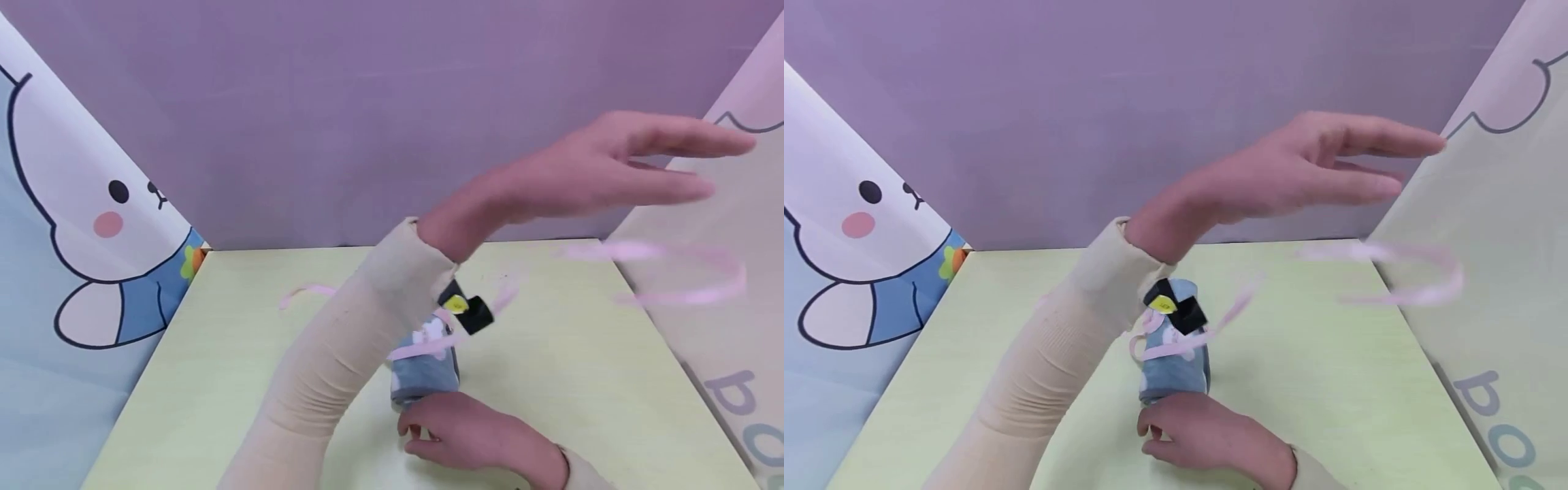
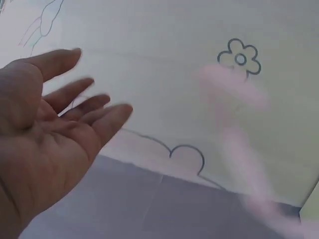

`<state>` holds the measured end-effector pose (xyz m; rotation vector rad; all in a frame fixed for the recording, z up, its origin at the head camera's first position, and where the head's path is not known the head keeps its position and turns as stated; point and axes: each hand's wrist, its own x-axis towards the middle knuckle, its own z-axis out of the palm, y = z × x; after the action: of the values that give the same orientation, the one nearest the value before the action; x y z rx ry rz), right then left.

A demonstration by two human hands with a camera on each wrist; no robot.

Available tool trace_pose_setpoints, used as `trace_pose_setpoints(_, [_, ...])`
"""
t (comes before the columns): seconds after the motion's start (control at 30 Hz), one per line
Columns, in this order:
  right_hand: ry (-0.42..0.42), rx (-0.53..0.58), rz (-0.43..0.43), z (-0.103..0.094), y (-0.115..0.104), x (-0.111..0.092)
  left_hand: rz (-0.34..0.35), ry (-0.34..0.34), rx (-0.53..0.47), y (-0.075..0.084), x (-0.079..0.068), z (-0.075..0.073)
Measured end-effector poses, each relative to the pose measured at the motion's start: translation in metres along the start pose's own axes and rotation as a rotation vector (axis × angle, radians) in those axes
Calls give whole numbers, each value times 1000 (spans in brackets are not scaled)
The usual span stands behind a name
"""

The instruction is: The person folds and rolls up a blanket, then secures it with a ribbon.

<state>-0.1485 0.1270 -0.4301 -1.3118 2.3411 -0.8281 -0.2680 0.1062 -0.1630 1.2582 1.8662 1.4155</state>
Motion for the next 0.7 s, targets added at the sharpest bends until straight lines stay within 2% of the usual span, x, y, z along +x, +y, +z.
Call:
trace_pose_setpoints(0.07, [31,10,20,-4,4,-5,53,1,86,-18,-10,-12])
trace_pose_setpoints(0.13, [66,13,49,-10,11,-13,73,38,182,-46,-30,-29])
trace_pose_setpoints(0.2, [90,29,102,-17,20,-24,65,71,271,-79,-56,-43])
trace_pose_setpoints(0.3, [136,29,227,-28,36,-39,-6,112,342,-125,-97,-54])
trace_pose_setpoints(0.43, [187,-27,461,-36,55,-66,-130,180,355,-169,-145,-48])
trace_pose_setpoints(0.6, [116,-86,753,-23,77,-106,-254,197,309,-206,-198,-30])
trace_pose_setpoints(0.7, [100,-59,795,-18,98,-126,-301,199,286,-223,-224,-24])
